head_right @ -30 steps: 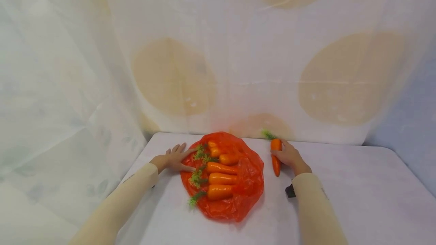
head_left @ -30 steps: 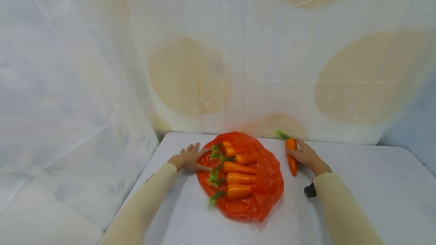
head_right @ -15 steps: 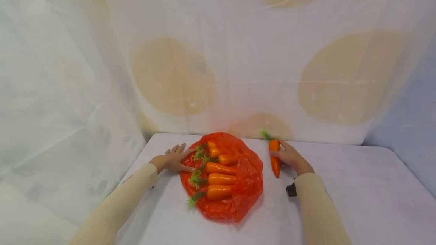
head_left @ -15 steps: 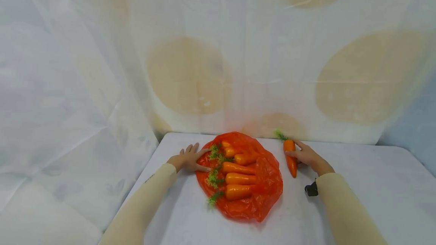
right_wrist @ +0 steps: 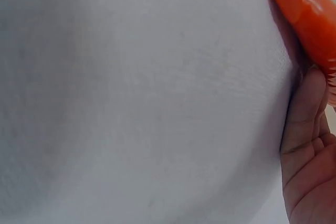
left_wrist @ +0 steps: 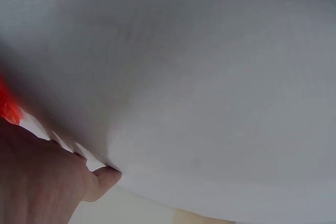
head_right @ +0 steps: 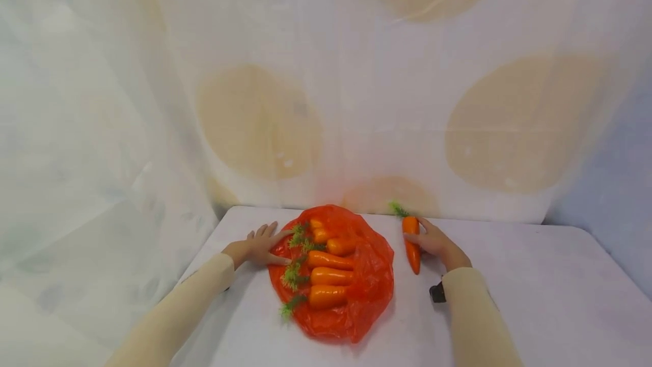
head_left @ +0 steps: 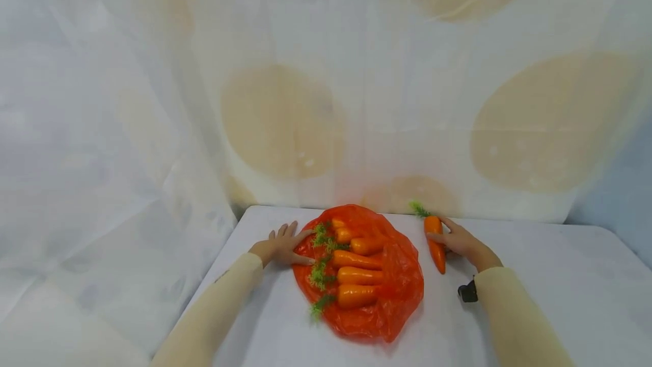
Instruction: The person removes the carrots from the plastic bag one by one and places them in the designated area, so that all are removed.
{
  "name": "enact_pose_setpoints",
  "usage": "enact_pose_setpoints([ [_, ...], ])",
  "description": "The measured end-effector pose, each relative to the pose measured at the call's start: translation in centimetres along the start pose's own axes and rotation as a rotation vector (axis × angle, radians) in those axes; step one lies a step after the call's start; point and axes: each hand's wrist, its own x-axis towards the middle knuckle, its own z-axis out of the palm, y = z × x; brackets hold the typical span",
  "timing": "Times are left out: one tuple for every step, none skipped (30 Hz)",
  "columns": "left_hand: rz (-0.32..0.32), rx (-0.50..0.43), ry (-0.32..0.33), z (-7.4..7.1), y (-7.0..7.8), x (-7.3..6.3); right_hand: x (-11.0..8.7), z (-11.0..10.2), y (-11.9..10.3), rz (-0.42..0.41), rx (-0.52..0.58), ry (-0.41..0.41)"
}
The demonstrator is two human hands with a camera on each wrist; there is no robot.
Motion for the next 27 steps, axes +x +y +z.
enact_pose_setpoints([
  [-0.001, 0.0, 0.004, 0.08, -0.04, -0.03, -0.05, 0.01, -0.02, 0.002, 0.001, 0.0],
  [0.001, -0.003, 0.009, 0.13, -0.05, -0.05, -0.09, 0.0, -0.07, 0.0, 0.001, -0.001],
  [0.001, -0.002, 0.012, 0.14, -0.07, -0.04, -0.1, -0.01, -0.12, -0.005, -0.002, -0.003],
  [0.0, 0.001, 0.01, 0.09, -0.1, -0.01, -0.08, -0.05, -0.16, -0.011, -0.007, -0.004],
  [0.003, -0.001, 0.011, 0.04, -0.11, 0.04, -0.06, -0.09, -0.23, -0.011, -0.007, -0.004],
  [0.003, -0.006, 0.011, -0.04, -0.12, 0.08, 0.0, -0.14, -0.28, -0.009, -0.007, -0.003],
  [0.003, -0.01, 0.011, -0.15, -0.12, 0.15, 0.07, -0.19, -0.32, -0.009, -0.003, -0.003],
  [0.002, -0.009, 0.011, -0.23, -0.1, 0.21, 0.12, -0.26, -0.34, -0.011, 0.0, -0.001],
  [0.0, -0.007, 0.01, -0.3, -0.1, 0.29, 0.19, -0.32, -0.37, -0.016, -0.001, 0.003],
  [-0.002, -0.007, 0.014, -0.35, -0.09, 0.37, 0.24, -0.35, -0.38, -0.017, 0.0, 0.006],
  [-0.001, -0.007, 0.02, -0.34, -0.11, 0.46, 0.29, -0.37, -0.37, -0.018, -0.003, 0.009],
  [0.0, -0.006, 0.024, -0.34, -0.12, 0.52, 0.34, -0.37, -0.37, -0.014, -0.007, 0.012],
  [-0.002, 0.0, 0.023, -0.33, -0.14, 0.58, 0.37, -0.34, -0.38, -0.012, -0.016, 0.017],
  [-0.002, 0.005, 0.022, -0.26, -0.17, 0.61, 0.37, -0.3, -0.39, -0.011, -0.024, 0.018],
  [-0.001, 0.007, 0.025, -0.18, -0.19, 0.64, 0.34, -0.26, -0.42, -0.008, -0.03, 0.017],
  [0.0, 0.01, 0.027, -0.11, -0.2, 0.64, 0.27, -0.21, -0.45, -0.006, -0.033, 0.013],
  [-0.001, 0.011, 0.029, -0.05, -0.2, 0.61, 0.24, -0.19, -0.47, -0.007, -0.038, 0.01],
  [-0.006, 0.01, 0.028, -0.03, -0.17, 0.53, 0.22, -0.16, -0.51, -0.01, -0.038, 0.007],
  [-0.011, 0.01, 0.029, 0.0, -0.17, 0.46, 0.21, -0.11, -0.55, -0.014, -0.034, 0.003],
  [-0.013, 0.006, 0.031, 0.01, -0.15, 0.36, 0.19, -0.09, -0.55, -0.02, -0.029, -0.003],
  [-0.017, 0.006, 0.032, 0.02, -0.13, 0.27, 0.2, -0.06, -0.55, -0.023, -0.025, -0.007],
  [-0.017, 0.004, 0.034, -0.01, -0.11, 0.17, 0.22, -0.04, -0.52, -0.026, -0.022, -0.008],
  [-0.016, 0.003, 0.034, -0.04, -0.07, 0.11, 0.25, -0.05, -0.45, -0.025, -0.016, -0.007],
  [-0.013, 0.004, 0.033, -0.09, -0.04, 0.07, 0.26, -0.05, -0.39, -0.025, -0.01, -0.008],
  [-0.008, 0.007, 0.031, -0.12, -0.02, 0.06, 0.28, -0.05, -0.32, -0.019, -0.006, -0.004],
  [-0.005, 0.011, 0.03, -0.15, 0.0, 0.05, 0.3, -0.08, -0.23, -0.017, -0.007, -0.002],
  [-0.002, 0.014, 0.031, -0.18, 0.01, 0.07, 0.33, -0.11, -0.17, -0.012, -0.005, 0.001],
])
